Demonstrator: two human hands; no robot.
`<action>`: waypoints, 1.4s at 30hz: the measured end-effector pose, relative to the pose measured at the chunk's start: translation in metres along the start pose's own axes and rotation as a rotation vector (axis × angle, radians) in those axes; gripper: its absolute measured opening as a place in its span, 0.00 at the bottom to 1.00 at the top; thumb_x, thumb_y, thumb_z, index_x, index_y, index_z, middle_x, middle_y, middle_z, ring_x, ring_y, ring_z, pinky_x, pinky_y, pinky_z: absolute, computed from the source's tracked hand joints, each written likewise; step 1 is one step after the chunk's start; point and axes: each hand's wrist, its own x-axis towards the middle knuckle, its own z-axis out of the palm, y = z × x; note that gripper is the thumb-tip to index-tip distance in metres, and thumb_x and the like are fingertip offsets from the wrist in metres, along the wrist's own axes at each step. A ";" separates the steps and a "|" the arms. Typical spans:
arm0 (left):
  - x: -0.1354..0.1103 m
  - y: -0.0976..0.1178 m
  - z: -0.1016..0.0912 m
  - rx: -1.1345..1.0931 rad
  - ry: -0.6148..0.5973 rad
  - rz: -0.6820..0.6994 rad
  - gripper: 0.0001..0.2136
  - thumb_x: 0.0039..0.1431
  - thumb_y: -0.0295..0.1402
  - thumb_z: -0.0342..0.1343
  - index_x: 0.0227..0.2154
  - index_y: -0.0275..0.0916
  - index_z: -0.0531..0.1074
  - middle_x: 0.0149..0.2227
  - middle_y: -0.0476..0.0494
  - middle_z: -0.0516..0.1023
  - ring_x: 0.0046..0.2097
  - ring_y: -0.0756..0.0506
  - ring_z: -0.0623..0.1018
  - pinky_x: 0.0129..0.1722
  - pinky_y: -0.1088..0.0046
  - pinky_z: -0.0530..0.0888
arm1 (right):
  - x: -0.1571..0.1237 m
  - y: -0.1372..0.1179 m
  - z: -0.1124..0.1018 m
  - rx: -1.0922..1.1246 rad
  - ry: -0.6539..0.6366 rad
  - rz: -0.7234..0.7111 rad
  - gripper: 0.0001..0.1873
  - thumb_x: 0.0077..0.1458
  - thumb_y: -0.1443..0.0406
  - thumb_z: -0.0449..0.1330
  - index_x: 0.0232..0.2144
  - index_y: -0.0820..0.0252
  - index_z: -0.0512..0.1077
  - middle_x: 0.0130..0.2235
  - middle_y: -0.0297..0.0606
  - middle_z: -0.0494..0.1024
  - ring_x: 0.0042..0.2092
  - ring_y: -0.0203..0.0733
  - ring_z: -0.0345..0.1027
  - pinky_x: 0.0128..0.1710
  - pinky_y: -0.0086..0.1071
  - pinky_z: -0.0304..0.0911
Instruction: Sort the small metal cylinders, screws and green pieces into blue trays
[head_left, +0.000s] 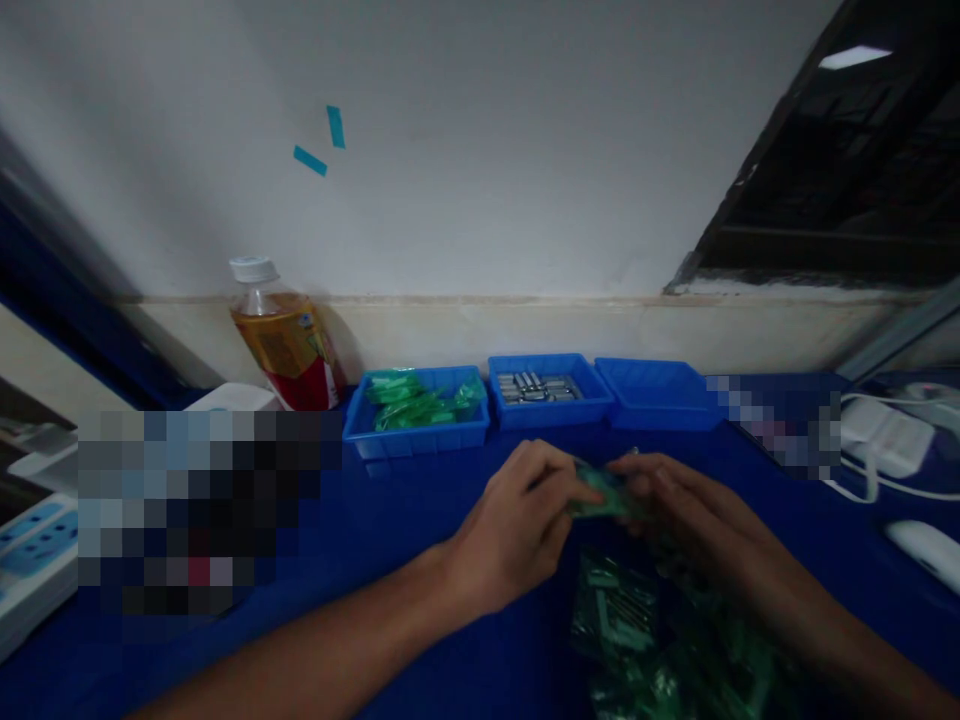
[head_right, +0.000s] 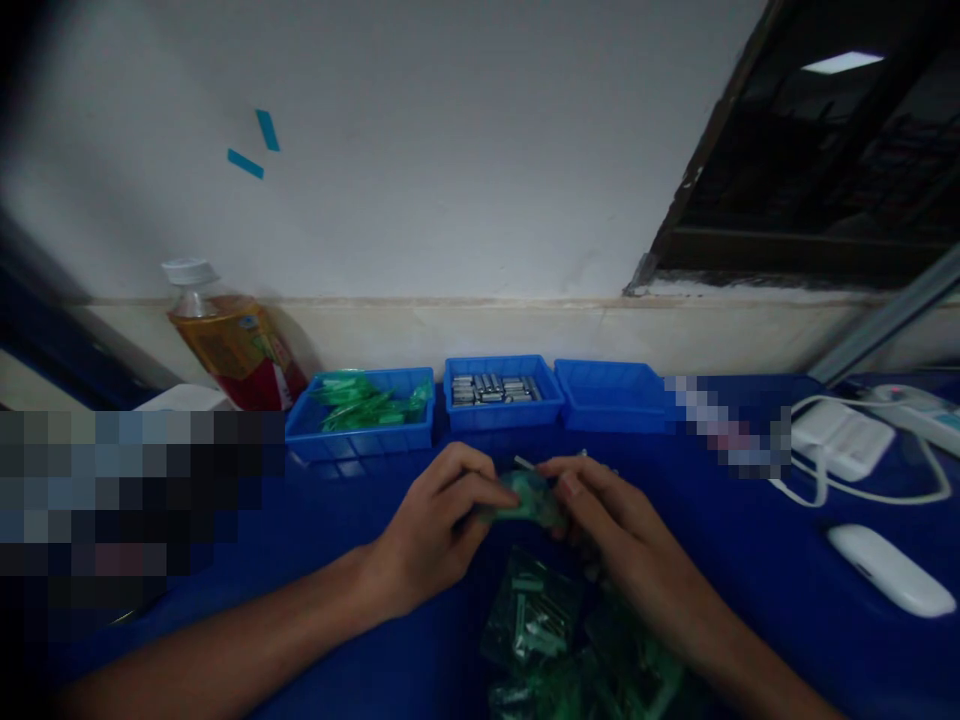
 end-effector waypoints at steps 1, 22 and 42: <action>-0.001 0.002 0.000 0.035 -0.048 0.069 0.11 0.58 0.21 0.46 0.40 0.40 0.69 0.38 0.45 0.70 0.41 0.49 0.71 0.39 0.74 0.68 | -0.004 -0.001 0.002 0.060 -0.023 0.022 0.19 0.56 0.51 0.53 0.41 0.57 0.72 0.36 0.40 0.78 0.34 0.42 0.73 0.28 0.31 0.68; 0.042 0.020 -0.030 -0.033 -0.080 -0.393 0.07 0.60 0.31 0.49 0.34 0.36 0.71 0.29 0.47 0.76 0.30 0.50 0.73 0.31 0.74 0.70 | -0.013 0.010 0.015 -0.674 0.292 -0.864 0.14 0.51 0.70 0.58 0.42 0.54 0.72 0.47 0.43 0.70 0.52 0.51 0.63 0.48 0.49 0.64; 0.043 -0.071 -0.184 0.801 -0.336 -0.559 0.13 0.55 0.30 0.50 0.42 0.38 0.73 0.35 0.40 0.80 0.36 0.43 0.77 0.37 0.69 0.70 | -0.022 0.009 0.013 -0.632 0.202 -0.718 0.16 0.54 0.66 0.58 0.47 0.54 0.67 0.51 0.45 0.63 0.53 0.50 0.59 0.45 0.46 0.65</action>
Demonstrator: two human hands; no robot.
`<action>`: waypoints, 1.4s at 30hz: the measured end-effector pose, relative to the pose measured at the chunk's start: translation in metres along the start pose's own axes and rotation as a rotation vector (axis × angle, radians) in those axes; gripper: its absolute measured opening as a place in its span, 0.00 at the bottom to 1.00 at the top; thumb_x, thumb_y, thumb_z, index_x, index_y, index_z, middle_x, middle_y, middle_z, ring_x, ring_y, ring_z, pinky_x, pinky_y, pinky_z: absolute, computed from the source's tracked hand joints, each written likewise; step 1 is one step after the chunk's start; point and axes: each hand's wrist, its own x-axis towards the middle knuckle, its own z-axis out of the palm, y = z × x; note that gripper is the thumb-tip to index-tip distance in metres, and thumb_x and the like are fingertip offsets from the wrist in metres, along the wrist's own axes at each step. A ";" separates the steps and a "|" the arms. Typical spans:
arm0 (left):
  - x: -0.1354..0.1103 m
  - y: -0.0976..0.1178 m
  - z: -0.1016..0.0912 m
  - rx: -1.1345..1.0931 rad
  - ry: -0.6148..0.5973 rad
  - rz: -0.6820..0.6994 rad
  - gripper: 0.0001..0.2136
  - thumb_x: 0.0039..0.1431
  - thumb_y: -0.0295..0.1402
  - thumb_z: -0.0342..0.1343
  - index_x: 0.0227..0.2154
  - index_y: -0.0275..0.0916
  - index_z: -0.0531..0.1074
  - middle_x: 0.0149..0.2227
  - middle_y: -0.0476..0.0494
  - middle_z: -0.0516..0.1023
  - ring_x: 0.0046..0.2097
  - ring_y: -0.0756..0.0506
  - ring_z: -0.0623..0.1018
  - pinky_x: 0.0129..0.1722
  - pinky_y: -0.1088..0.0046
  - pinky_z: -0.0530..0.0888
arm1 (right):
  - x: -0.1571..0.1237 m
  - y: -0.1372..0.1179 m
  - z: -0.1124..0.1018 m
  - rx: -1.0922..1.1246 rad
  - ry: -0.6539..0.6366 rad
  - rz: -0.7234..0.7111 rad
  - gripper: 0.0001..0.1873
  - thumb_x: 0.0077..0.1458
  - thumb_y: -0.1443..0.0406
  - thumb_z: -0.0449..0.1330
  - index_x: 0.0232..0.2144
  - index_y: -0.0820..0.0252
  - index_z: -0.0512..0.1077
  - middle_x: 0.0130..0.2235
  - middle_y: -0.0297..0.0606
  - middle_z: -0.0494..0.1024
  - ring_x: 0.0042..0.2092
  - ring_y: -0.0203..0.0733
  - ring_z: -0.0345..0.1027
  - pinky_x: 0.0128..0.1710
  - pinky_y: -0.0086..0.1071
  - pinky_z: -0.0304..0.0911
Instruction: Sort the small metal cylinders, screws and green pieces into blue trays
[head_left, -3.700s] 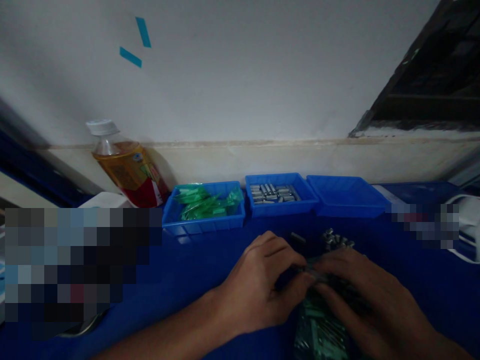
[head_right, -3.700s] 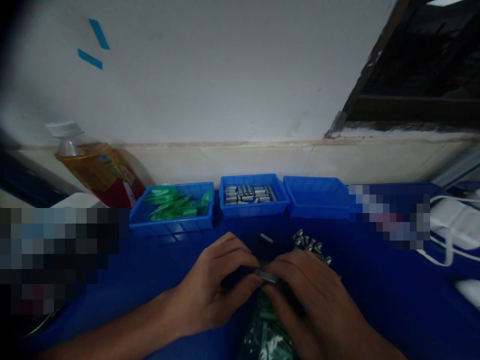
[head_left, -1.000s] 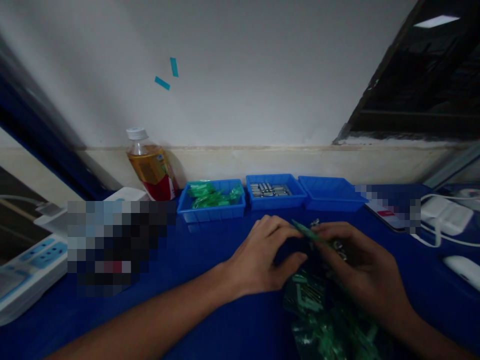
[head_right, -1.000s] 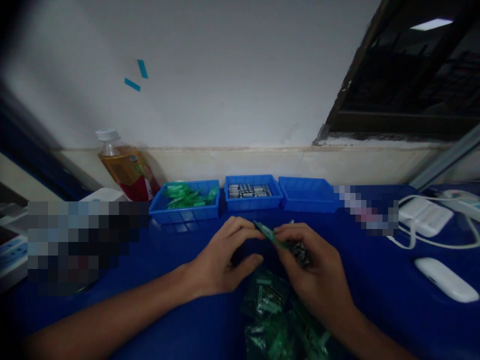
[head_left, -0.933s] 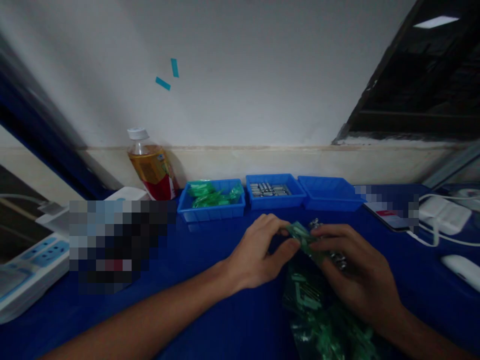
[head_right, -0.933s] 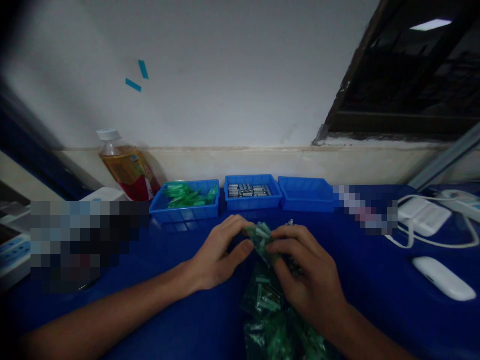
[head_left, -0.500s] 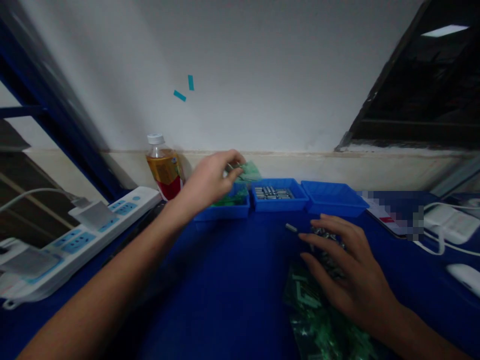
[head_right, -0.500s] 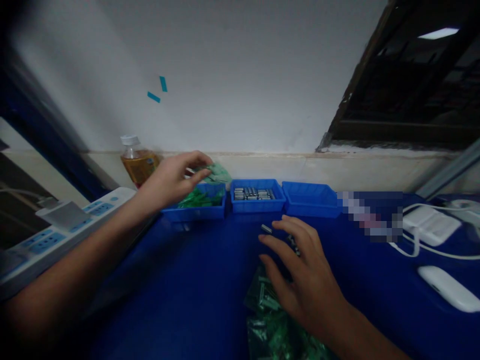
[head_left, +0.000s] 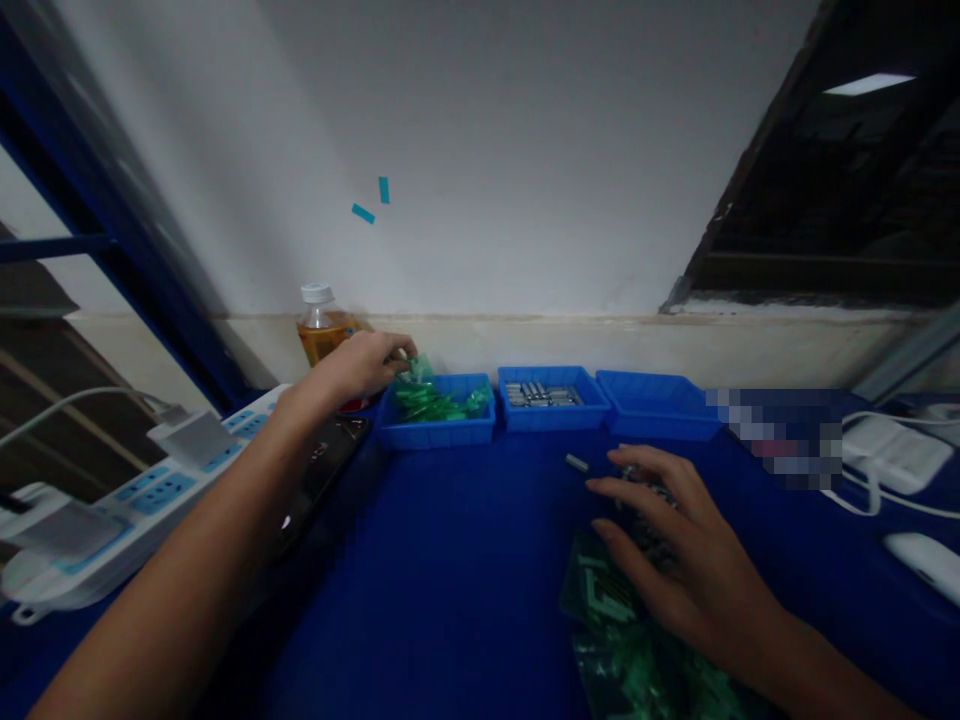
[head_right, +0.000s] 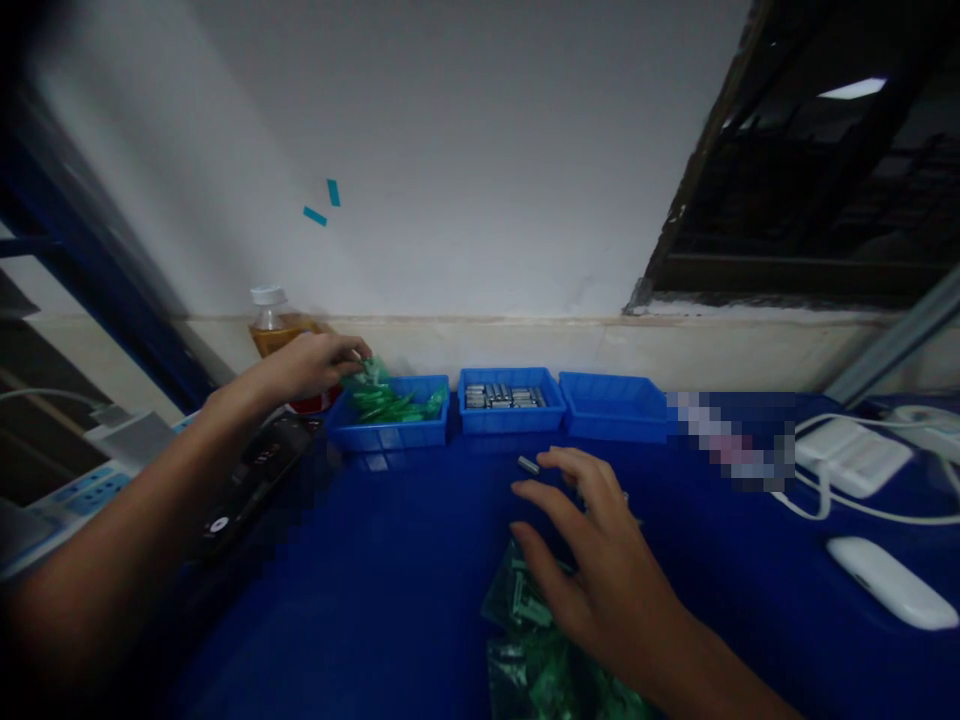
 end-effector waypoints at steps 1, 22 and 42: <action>0.001 0.002 0.002 0.038 -0.036 -0.002 0.13 0.55 0.30 0.50 0.42 0.38 0.73 0.36 0.40 0.80 0.37 0.43 0.77 0.38 0.69 0.70 | 0.000 0.000 0.001 0.000 -0.008 0.007 0.15 0.55 0.65 0.57 0.46 0.54 0.67 0.51 0.45 0.63 0.52 0.49 0.59 0.45 0.45 0.65; -0.039 0.158 0.063 -0.029 0.023 0.571 0.15 0.63 0.27 0.43 0.50 0.36 0.66 0.44 0.40 0.71 0.45 0.44 0.72 0.43 0.69 0.70 | 0.002 0.069 0.013 -0.001 -0.296 0.187 0.17 0.58 0.62 0.52 0.48 0.62 0.68 0.45 0.46 0.72 0.48 0.48 0.64 0.48 0.45 0.61; -0.053 0.177 0.097 -0.771 0.020 0.300 0.10 0.64 0.32 0.47 0.36 0.35 0.72 0.35 0.44 0.75 0.39 0.47 0.74 0.39 0.72 0.69 | 0.000 0.034 0.019 0.123 -0.171 0.057 0.06 0.57 0.67 0.54 0.38 0.59 0.66 0.37 0.40 0.73 0.40 0.43 0.66 0.40 0.38 0.62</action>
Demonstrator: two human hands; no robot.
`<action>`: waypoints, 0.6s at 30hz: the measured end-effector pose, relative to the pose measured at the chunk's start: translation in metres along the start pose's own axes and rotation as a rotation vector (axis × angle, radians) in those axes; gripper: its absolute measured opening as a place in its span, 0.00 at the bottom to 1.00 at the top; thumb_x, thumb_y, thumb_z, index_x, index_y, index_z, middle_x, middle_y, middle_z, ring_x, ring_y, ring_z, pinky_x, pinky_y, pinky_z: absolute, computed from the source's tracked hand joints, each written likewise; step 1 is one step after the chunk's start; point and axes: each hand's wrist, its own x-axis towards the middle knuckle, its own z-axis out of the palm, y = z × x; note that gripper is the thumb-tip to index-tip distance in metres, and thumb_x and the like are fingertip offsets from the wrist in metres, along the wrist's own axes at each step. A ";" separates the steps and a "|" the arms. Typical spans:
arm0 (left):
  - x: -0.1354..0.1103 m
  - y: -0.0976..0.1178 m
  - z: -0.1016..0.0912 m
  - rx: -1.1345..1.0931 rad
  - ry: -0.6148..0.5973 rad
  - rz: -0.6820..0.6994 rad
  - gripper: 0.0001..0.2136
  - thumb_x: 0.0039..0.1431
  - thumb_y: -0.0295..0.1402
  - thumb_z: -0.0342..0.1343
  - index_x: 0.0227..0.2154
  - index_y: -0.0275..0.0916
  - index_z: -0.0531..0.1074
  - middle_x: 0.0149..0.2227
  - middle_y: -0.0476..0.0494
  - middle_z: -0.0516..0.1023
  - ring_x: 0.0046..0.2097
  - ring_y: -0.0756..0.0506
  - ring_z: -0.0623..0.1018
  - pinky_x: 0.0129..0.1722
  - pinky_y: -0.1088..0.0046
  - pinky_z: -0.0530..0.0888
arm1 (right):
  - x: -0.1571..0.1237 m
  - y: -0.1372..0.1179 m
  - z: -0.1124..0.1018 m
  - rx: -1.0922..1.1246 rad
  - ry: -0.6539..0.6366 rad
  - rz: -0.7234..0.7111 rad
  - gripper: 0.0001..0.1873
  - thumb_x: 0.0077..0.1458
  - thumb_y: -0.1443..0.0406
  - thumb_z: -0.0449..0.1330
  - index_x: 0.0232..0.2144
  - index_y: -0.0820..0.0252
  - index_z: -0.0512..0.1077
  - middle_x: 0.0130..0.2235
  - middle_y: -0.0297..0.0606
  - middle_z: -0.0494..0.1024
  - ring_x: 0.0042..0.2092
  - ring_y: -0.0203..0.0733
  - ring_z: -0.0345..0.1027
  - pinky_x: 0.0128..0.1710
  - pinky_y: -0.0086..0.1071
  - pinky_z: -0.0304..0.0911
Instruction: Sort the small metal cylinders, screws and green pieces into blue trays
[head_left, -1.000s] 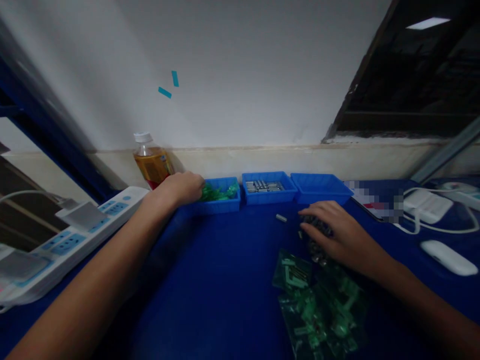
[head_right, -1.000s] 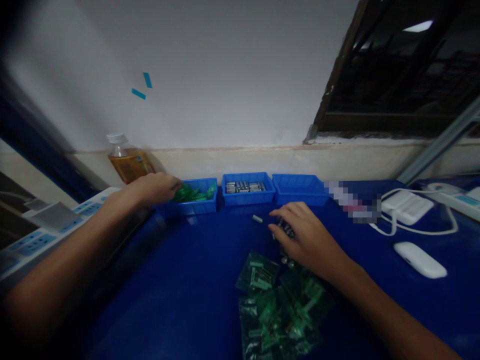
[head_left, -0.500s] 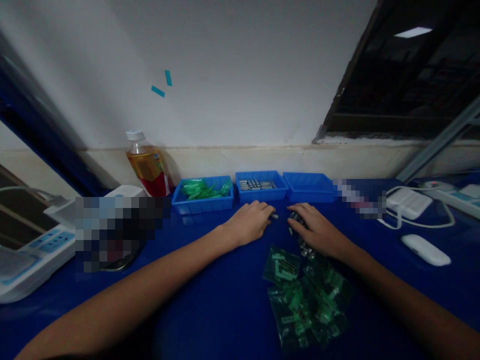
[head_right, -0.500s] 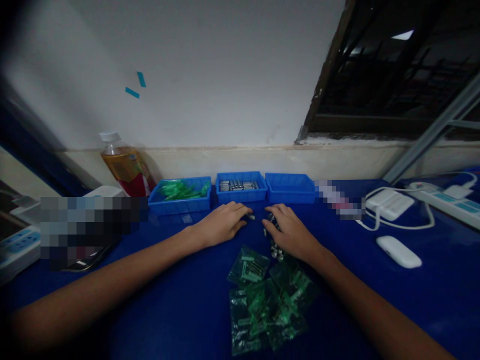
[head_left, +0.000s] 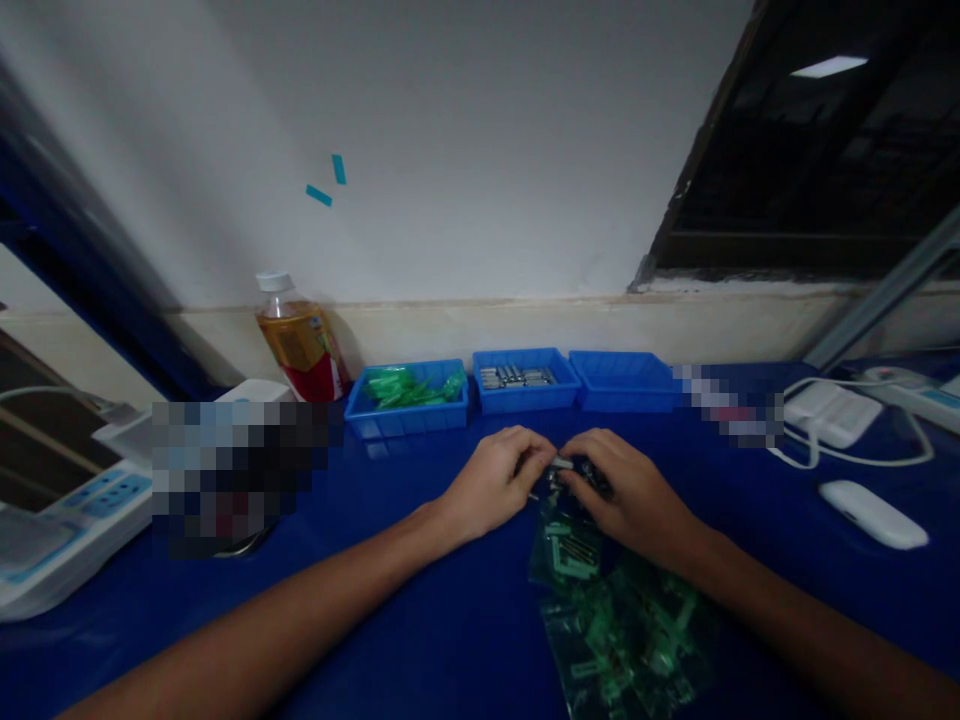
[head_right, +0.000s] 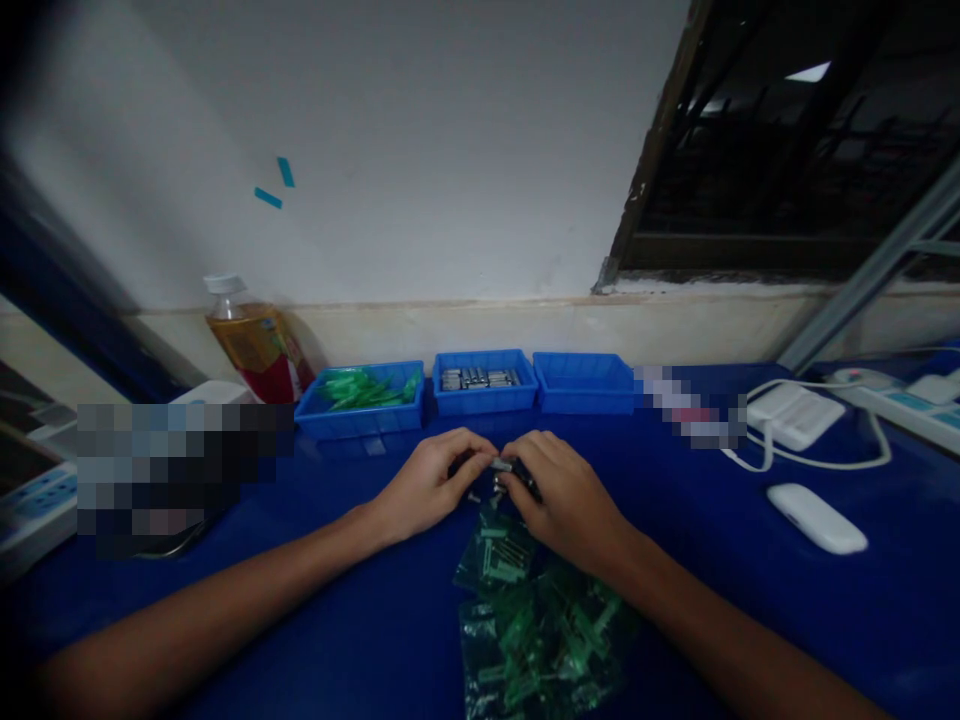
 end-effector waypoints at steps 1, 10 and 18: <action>-0.001 0.001 0.000 -0.016 0.001 -0.005 0.09 0.63 0.32 0.47 0.37 0.35 0.72 0.35 0.45 0.75 0.38 0.48 0.74 0.38 0.72 0.69 | 0.000 0.000 0.000 -0.018 0.008 -0.004 0.04 0.58 0.67 0.53 0.37 0.59 0.66 0.36 0.40 0.73 0.38 0.43 0.66 0.39 0.38 0.62; -0.006 0.000 0.004 0.041 0.052 0.097 0.05 0.60 0.30 0.51 0.38 0.36 0.69 0.33 0.47 0.73 0.38 0.47 0.72 0.40 0.70 0.68 | 0.002 -0.008 -0.003 0.001 0.000 0.024 0.08 0.61 0.66 0.49 0.33 0.59 0.67 0.32 0.39 0.72 0.36 0.41 0.65 0.37 0.37 0.60; -0.005 0.006 -0.001 0.077 0.000 0.084 0.12 0.65 0.33 0.44 0.31 0.36 0.69 0.31 0.47 0.74 0.37 0.48 0.72 0.38 0.71 0.67 | 0.000 -0.013 -0.004 -0.087 0.070 -0.027 0.04 0.59 0.65 0.52 0.36 0.58 0.67 0.35 0.41 0.74 0.37 0.42 0.66 0.37 0.37 0.61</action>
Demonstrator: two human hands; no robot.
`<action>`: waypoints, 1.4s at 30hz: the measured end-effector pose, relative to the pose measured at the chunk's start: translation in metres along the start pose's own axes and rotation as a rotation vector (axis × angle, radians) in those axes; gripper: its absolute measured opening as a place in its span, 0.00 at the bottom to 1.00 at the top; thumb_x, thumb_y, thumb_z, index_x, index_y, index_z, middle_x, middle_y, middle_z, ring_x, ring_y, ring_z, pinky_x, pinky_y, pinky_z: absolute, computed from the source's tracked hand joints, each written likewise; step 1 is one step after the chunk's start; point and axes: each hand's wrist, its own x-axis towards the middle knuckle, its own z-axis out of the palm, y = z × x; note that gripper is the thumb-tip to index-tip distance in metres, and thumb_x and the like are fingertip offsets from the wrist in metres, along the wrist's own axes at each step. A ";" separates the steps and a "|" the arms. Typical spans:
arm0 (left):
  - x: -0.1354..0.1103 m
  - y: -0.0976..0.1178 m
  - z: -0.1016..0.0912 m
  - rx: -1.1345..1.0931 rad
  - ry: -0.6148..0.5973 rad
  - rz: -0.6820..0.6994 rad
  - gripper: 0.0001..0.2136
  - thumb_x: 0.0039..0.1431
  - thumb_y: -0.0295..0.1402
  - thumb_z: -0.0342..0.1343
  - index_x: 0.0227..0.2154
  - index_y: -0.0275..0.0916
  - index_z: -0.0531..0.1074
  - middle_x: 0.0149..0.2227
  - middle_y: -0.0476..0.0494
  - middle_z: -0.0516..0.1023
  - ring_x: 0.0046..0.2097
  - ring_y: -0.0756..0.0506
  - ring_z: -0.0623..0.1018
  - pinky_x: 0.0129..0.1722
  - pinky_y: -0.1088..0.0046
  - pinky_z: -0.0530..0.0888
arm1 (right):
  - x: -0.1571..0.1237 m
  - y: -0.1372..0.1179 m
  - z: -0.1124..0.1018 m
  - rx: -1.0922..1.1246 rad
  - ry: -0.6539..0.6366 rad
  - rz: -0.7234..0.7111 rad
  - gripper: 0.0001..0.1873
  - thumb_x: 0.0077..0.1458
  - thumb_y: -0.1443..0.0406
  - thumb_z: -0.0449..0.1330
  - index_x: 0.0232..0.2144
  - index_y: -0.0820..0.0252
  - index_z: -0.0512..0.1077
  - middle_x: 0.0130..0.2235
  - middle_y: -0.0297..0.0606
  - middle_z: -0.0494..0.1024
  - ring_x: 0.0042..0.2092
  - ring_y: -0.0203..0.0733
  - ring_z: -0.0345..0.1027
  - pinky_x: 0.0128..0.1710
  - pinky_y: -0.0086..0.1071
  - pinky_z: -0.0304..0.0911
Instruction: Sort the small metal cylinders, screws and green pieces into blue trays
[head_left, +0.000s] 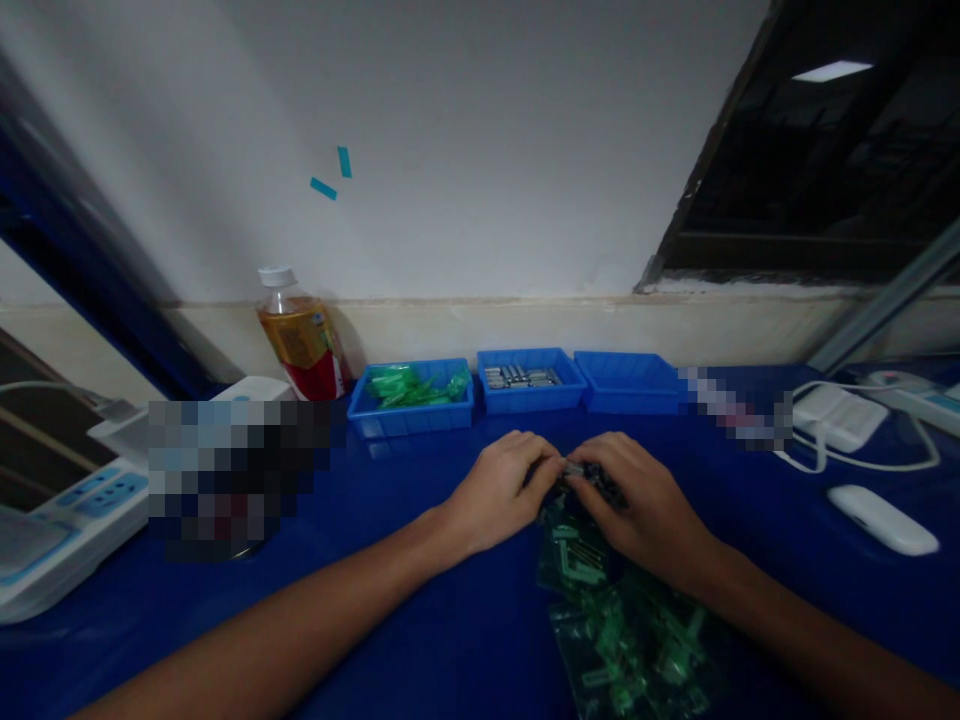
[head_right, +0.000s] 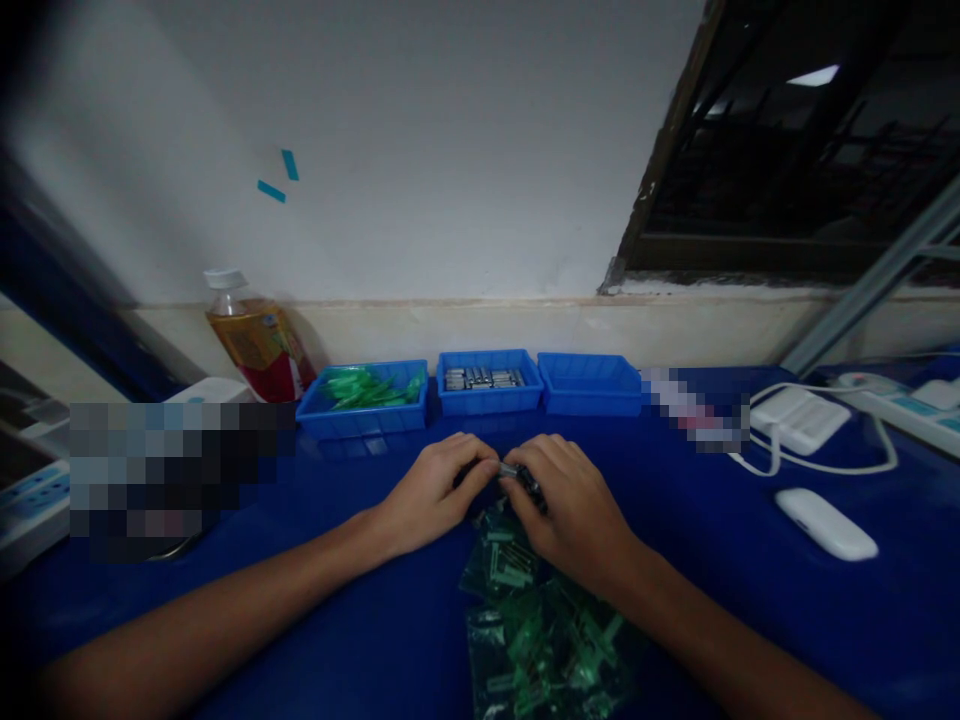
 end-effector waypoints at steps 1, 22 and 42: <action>0.000 0.001 0.000 -0.004 -0.006 -0.003 0.12 0.65 0.34 0.44 0.31 0.36 0.69 0.31 0.47 0.74 0.36 0.48 0.72 0.38 0.71 0.67 | 0.000 -0.001 -0.001 0.000 -0.005 0.007 0.05 0.59 0.66 0.52 0.34 0.59 0.67 0.35 0.40 0.73 0.37 0.42 0.66 0.36 0.37 0.61; -0.003 -0.002 -0.001 -0.045 -0.004 0.025 0.09 0.63 0.32 0.46 0.32 0.36 0.70 0.30 0.47 0.75 0.34 0.48 0.72 0.35 0.71 0.67 | -0.004 -0.006 -0.003 0.023 0.005 0.043 0.05 0.58 0.64 0.53 0.36 0.55 0.67 0.34 0.39 0.74 0.36 0.43 0.68 0.35 0.38 0.62; -0.005 -0.004 -0.002 -0.061 -0.016 0.068 0.09 0.63 0.34 0.47 0.33 0.36 0.69 0.32 0.45 0.75 0.34 0.48 0.72 0.36 0.69 0.66 | -0.007 0.000 -0.004 0.088 -0.018 0.053 0.05 0.56 0.65 0.54 0.37 0.52 0.67 0.33 0.37 0.75 0.35 0.44 0.70 0.33 0.37 0.66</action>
